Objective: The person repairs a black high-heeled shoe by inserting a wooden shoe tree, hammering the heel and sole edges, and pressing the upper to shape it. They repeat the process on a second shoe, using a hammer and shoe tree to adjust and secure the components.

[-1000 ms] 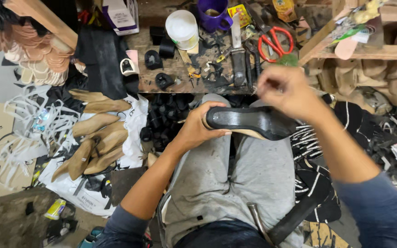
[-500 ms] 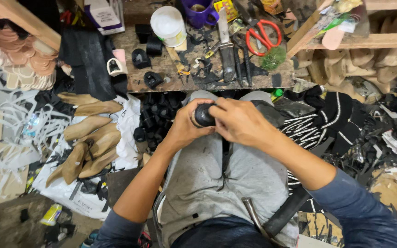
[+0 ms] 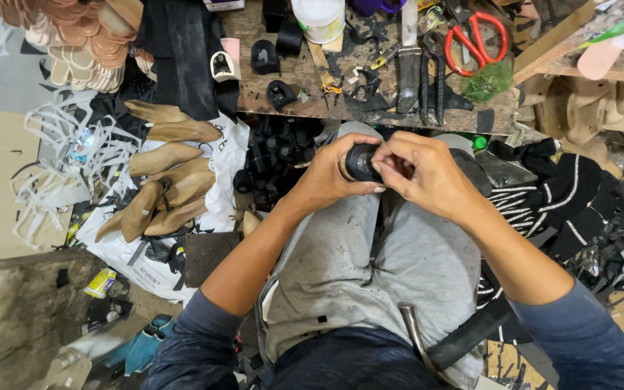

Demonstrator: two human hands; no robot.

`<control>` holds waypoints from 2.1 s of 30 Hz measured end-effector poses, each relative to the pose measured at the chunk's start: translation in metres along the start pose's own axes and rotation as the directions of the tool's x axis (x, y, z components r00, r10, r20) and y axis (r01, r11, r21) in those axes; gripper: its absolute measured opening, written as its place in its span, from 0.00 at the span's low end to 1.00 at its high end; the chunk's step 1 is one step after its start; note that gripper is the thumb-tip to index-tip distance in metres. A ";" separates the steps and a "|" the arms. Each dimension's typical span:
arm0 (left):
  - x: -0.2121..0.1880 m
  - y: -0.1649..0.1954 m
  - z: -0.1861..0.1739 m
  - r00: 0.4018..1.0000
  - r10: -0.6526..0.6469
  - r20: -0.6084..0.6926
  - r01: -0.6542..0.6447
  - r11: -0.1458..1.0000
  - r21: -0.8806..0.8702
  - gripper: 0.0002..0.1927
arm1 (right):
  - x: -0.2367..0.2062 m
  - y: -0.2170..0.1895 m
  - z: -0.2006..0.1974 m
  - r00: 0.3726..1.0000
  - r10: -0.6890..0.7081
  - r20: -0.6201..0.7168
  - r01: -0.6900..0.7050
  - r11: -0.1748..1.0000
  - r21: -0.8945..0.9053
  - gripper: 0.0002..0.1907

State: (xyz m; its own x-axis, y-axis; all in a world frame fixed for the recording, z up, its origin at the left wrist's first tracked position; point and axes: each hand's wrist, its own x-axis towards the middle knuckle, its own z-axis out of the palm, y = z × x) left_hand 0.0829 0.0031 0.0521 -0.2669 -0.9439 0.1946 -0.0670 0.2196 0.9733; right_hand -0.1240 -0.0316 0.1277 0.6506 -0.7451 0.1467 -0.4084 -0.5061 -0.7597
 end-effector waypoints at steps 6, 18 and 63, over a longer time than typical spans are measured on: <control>-0.001 0.002 -0.001 1.000 0.000 0.007 0.000 1.000 -0.010 0.36 | -0.002 0.000 -0.002 0.999 -0.013 0.040 0.014 1.000 -0.016 0.06; 0.001 -0.007 -0.004 0.999 0.036 0.005 -0.036 0.997 0.071 0.35 | -0.001 0.007 0.010 0.974 -0.211 0.086 0.226 0.945 -0.236 0.12; 0.008 -0.009 -0.003 0.997 0.000 0.081 -0.001 1.000 0.006 0.35 | -0.104 -0.043 0.045 0.802 0.575 -0.163 -0.523 0.807 0.275 0.15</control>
State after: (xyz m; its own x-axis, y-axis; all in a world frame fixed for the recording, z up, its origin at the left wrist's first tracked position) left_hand 0.0848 -0.0068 0.0457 -0.3437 -0.9208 0.1845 -0.0727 0.2220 0.9723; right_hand -0.1450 0.0872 0.1166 0.1824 -0.9591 -0.2163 -0.4935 0.1010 -0.8639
